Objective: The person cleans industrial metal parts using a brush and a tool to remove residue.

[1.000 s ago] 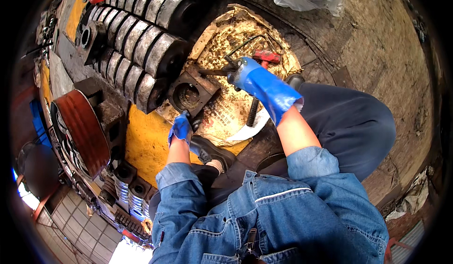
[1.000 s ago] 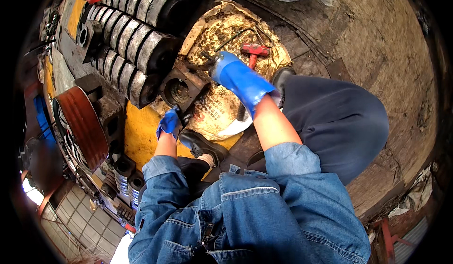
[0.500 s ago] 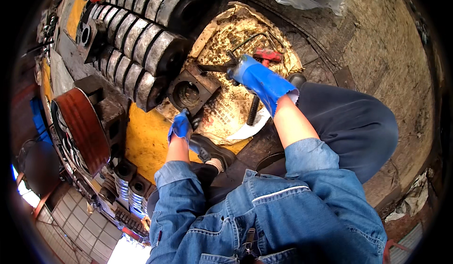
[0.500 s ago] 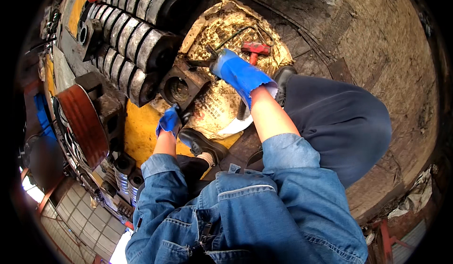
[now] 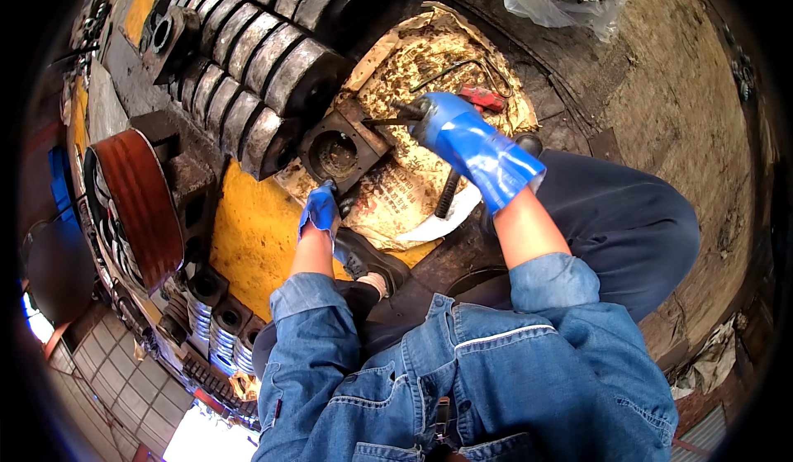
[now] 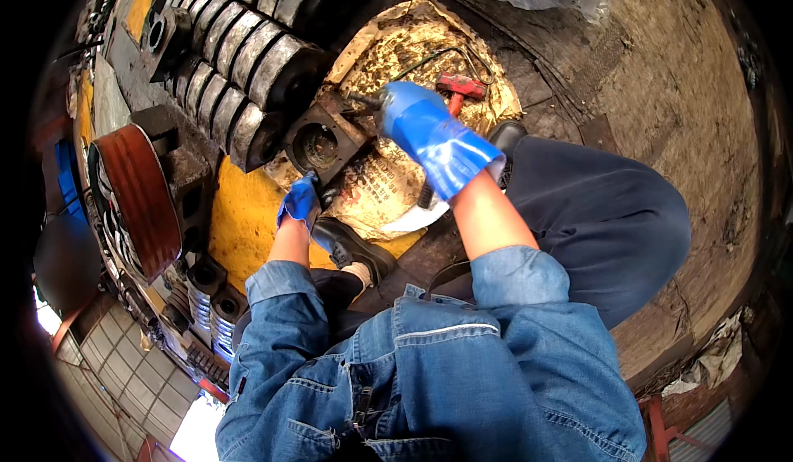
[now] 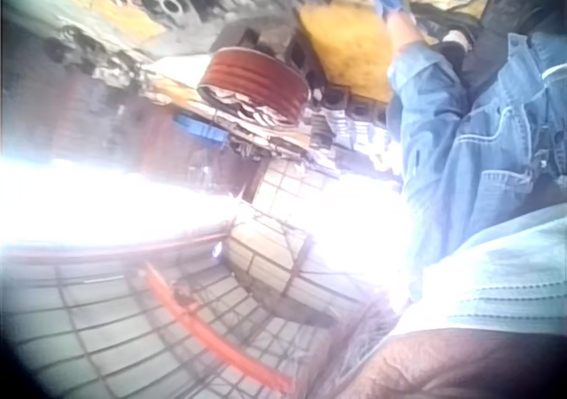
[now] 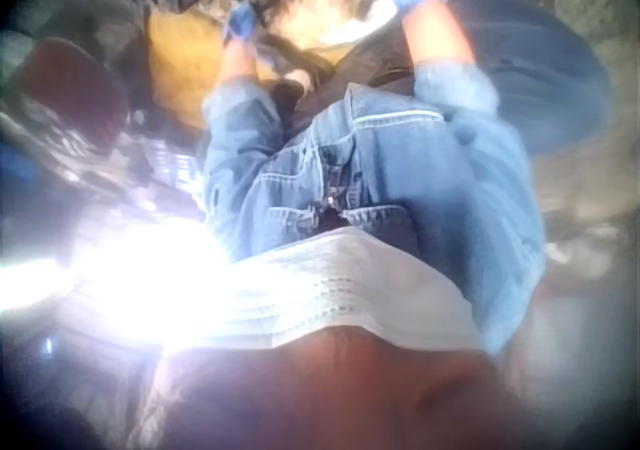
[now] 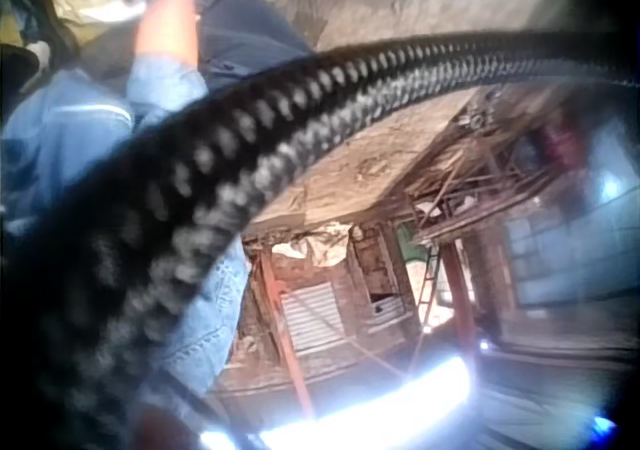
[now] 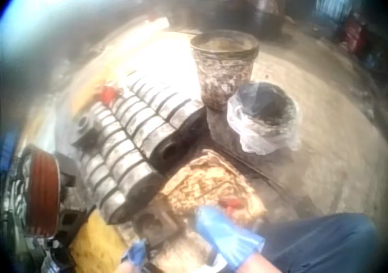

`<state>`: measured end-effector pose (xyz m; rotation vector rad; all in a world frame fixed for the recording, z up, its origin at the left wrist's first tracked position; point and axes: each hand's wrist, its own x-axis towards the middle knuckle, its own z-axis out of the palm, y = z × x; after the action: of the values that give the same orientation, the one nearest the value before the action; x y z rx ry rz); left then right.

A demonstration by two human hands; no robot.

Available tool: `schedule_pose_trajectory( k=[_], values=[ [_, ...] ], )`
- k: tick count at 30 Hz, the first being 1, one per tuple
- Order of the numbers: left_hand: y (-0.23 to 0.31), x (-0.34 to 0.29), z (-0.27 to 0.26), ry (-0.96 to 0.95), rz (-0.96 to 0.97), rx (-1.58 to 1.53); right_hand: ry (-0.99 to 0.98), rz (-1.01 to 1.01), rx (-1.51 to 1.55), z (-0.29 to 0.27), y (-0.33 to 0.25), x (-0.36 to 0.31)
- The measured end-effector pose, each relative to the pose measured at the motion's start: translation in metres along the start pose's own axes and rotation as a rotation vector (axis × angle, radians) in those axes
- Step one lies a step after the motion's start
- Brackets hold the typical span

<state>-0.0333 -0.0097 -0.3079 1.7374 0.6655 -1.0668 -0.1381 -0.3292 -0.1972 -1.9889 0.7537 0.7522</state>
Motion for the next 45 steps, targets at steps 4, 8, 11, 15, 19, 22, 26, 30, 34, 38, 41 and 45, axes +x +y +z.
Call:
schedule_pose_trajectory(
  k=[4,8,11,15,19,22,26,30,34,38,41,45],
  values=[
    [-0.047,0.063,-0.052,0.083,0.028,0.017,0.071,-0.129,-0.102,-0.008,0.000,0.011],
    [-0.015,0.013,-0.011,0.012,-0.005,-0.029,-0.092,0.041,0.132,-0.013,-0.004,-0.005],
    [-0.014,0.017,-0.020,0.013,-0.027,-0.023,-0.033,0.045,-0.191,0.007,-0.025,0.008],
    [0.007,-0.024,0.006,0.031,-0.015,-0.050,0.028,-0.053,-0.009,-0.011,0.004,0.012],
    [0.005,-0.022,0.004,0.024,-0.030,-0.077,0.021,-0.068,-0.081,-0.003,-0.008,0.014],
    [0.011,-0.018,0.005,0.018,-0.028,-0.092,-0.016,0.012,-0.145,0.008,-0.008,0.030],
    [-0.005,-0.004,-0.006,0.020,-0.056,-0.154,-0.071,-0.087,-0.090,-0.012,0.020,0.039],
    [0.023,-0.041,0.022,0.159,0.018,0.198,-0.071,-0.015,-0.145,-0.004,-0.013,0.025],
    [0.008,-0.019,0.003,0.187,-0.014,0.159,-0.122,0.024,-0.190,-0.012,-0.012,0.038],
    [0.000,-0.012,-0.001,0.074,-0.035,0.005,-0.104,-0.070,-0.028,-0.024,-0.003,0.026],
    [0.000,0.000,-0.004,0.055,-0.033,0.015,-0.028,-0.085,-0.279,-0.004,-0.016,0.030],
    [-0.002,-0.006,-0.006,0.046,-0.019,-0.071,-0.127,-0.050,-0.091,-0.029,-0.024,0.020]
  ],
)
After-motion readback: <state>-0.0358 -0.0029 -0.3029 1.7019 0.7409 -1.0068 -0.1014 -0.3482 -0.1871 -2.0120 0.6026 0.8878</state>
